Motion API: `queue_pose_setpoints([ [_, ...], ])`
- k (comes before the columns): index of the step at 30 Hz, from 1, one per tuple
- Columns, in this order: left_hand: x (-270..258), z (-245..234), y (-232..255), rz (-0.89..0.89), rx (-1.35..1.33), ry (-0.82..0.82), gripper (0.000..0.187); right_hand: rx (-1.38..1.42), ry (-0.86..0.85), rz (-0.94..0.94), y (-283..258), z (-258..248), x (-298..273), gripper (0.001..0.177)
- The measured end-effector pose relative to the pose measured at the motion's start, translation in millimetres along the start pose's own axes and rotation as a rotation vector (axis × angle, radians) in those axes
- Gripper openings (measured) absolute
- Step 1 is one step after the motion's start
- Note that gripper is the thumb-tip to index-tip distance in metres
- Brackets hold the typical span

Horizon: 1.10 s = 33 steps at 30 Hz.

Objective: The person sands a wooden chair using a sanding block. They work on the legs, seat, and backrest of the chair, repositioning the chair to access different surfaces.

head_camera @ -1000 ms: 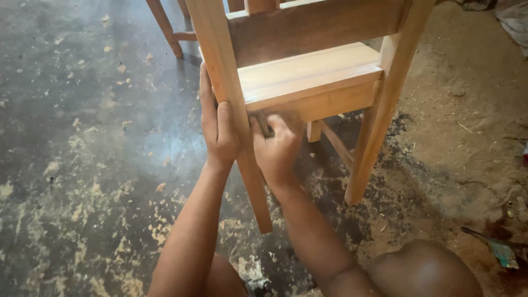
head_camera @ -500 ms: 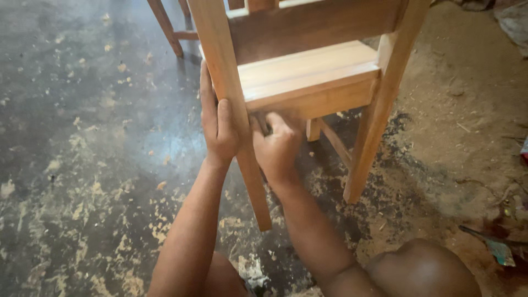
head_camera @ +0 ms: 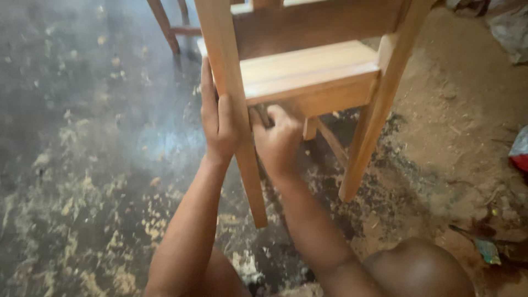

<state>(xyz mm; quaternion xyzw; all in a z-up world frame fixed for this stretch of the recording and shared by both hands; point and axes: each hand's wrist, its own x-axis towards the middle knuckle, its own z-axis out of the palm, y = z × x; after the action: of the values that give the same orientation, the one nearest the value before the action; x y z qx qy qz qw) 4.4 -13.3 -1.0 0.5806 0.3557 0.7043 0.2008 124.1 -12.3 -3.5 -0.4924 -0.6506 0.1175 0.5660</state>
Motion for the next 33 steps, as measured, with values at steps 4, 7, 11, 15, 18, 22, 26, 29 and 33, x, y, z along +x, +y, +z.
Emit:
queue_pose_setpoints([
  [4, 5, -1, 2, 0.041, 0.071, -0.001, 0.058, -0.030, 0.120, -0.186, -8, -1, 1, 0.020],
  [7, 12, 0, 2, 0.012, 0.054, 0.004, 0.060, -0.013, 0.160, -0.261, -10, -5, 0, 0.018],
  [11, 3, -1, -2, 0.073, 0.082, 0.001, 0.055, -0.060, 0.037, -0.024, 3, 4, -5, 0.027],
  [15, 13, 1, 8, -0.006, 0.036, 0.005, 0.063, -0.074, 0.190, -0.235, -5, 1, -7, 0.019],
  [18, 3, 1, 6, 0.080, 0.071, 0.008, 0.060, -0.026, 0.054, -0.055, -3, -2, -4, 0.024],
  [22, 8, 2, 6, -0.159, -0.022, 0.030, 0.065, -0.025, 0.137, -0.188, -14, -5, 7, 0.019],
  [26, 5, 3, 6, 0.141, 0.091, 0.000, 0.056, -0.076, 0.152, -0.142, -16, -3, 2, 0.020],
  [29, 2, 0, -4, 0.077, 0.089, 0.014, 0.055, -0.026, 0.053, 0.001, 0, 2, -8, 0.022],
  [33, 12, 1, 9, -0.006, 0.082, 0.042, 0.062, -0.160, 0.281, -0.408, -8, 2, -5, 0.018],
])
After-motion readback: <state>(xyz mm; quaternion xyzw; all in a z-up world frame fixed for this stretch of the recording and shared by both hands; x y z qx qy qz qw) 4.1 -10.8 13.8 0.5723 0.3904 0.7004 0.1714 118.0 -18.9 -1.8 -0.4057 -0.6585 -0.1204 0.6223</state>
